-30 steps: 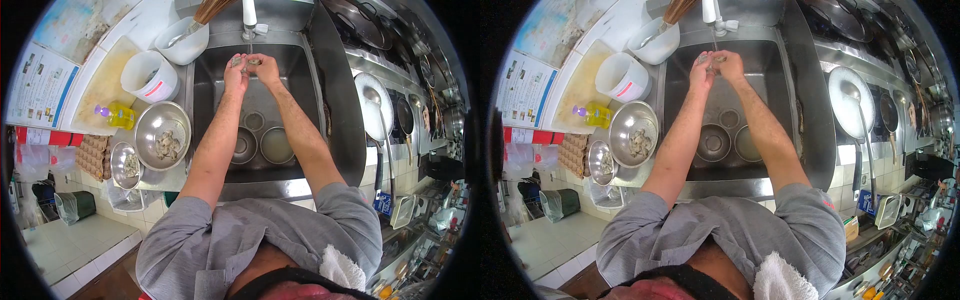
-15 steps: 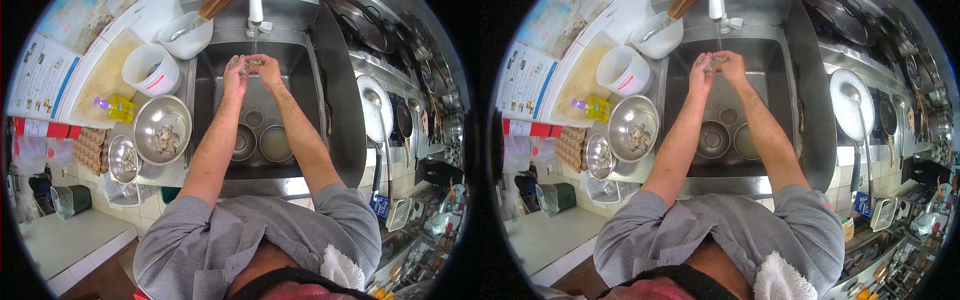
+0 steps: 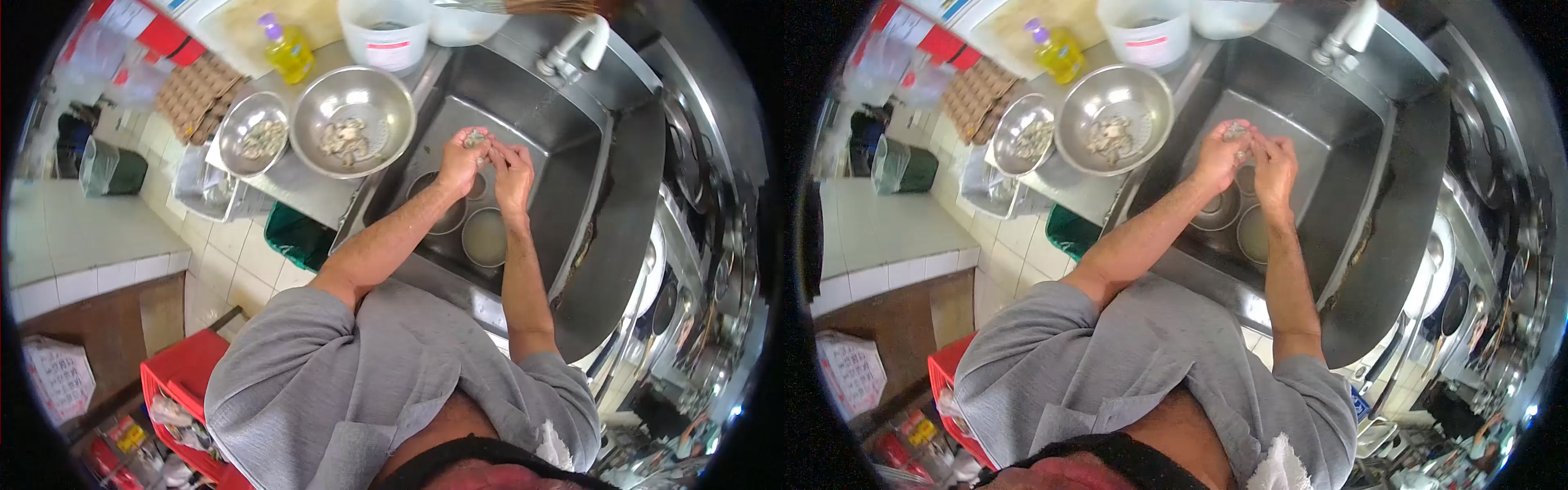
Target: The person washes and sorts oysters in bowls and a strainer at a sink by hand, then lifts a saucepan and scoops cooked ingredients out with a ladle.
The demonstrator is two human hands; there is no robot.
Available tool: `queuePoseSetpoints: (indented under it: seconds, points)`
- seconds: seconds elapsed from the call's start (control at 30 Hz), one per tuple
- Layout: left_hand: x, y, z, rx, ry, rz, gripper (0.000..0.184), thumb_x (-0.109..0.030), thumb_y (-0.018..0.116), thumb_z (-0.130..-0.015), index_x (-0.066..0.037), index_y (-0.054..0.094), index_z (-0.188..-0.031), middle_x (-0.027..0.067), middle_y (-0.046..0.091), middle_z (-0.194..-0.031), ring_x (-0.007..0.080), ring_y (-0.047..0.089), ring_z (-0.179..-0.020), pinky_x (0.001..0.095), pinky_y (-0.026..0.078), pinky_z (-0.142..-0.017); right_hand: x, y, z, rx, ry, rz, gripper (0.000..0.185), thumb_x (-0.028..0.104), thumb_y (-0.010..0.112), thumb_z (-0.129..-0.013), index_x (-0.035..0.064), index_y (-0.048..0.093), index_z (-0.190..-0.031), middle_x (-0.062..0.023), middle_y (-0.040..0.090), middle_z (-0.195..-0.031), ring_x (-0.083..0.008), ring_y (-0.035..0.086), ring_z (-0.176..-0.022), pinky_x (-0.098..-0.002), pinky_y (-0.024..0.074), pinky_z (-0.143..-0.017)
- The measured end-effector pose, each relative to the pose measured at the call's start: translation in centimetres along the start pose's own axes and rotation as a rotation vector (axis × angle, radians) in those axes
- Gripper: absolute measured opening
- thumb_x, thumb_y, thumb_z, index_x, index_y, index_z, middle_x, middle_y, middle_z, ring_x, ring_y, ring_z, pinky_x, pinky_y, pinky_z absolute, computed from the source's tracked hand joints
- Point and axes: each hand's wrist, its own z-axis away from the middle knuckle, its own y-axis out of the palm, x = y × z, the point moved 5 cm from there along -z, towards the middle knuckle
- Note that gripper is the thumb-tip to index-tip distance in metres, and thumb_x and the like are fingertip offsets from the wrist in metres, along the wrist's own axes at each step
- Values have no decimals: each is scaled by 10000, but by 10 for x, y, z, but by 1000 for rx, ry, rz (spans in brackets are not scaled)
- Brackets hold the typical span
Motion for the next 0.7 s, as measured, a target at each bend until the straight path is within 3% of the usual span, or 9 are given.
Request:
queuePoseSetpoints:
  seconds: [0.1, 0.17, 0.3, 0.5, 0.57, 0.6, 0.7]
  points:
    - [-6, -20, 25, -88, -40, -4, 250, -1, 543, -825, -40, 479, -1063, 73, 545, -978, 156, 554, -837, 294, 473, -677, 5, 12, 10, 105, -56, 18, 223, 106, 636, -773, 63, 655, -990, -107, 586, -879, -181, 582, -763, -297, 454, -676]
    - [-21, -23, 41, -72, -43, 14, 254, -13, 545, -830, -28, 472, -1072, 76, 539, -992, 164, 548, -875, 298, 473, -704, 34, 7, 18, 130, -65, -12, 252, 57, 592, -777, 38, 616, -1027, -155, 583, -942, -257, 589, -804, -334, 464, -688]
    - [-65, -21, 59, -72, 52, 83, 262, -34, 556, -835, -24, 469, -1081, 73, 543, -995, 168, 547, -905, 317, 466, -753, 80, 13, 18, 267, -54, -34, 249, 68, 568, -794, 25, 594, -1037, -163, 590, -966, -281, 594, -819, -346, 469, -696]
    - [-125, -36, 77, -34, 178, 107, 242, -85, 580, -842, -60, 477, -1059, 57, 536, -1012, 141, 537, -904, 339, 444, -799, 148, 48, 5, 302, -324, -81, 229, 82, 538, -798, 35, 593, -1016, -161, 599, -980, -320, 586, -842, -372, 474, -707]
    - [-143, -44, 87, -120, 171, 186, 217, -155, 559, -867, -80, 490, -1058, 41, 529, -1037, 128, 515, -938, 337, 437, -806, 164, 70, 3, 275, -543, -73, 222, 133, 560, -791, 59, 602, -996, -145, 601, -921, -321, 585, -803, -384, 470, -682]
    - [-149, -52, 90, -137, 196, 176, 215, -222, 542, -882, -96, 505, -1051, 27, 524, -1052, 121, 497, -966, 342, 432, -812, 176, 76, 1, 276, -547, -72, 222, 133, 560, -791, 59, 602, -996, -145, 601, -921, -321, 585, -803, -384, 470, -682]
    - [-177, -77, 99, -213, 204, 216, 228, -233, 542, -881, -84, 511, -1051, 28, 526, -1046, 129, 490, -978, 355, 420, -828, 207, 108, -3, 356, -545, 173, 209, 190, 580, -783, 69, 615, -950, -136, 585, -840, -323, 568, -768, -390, 459, -648]
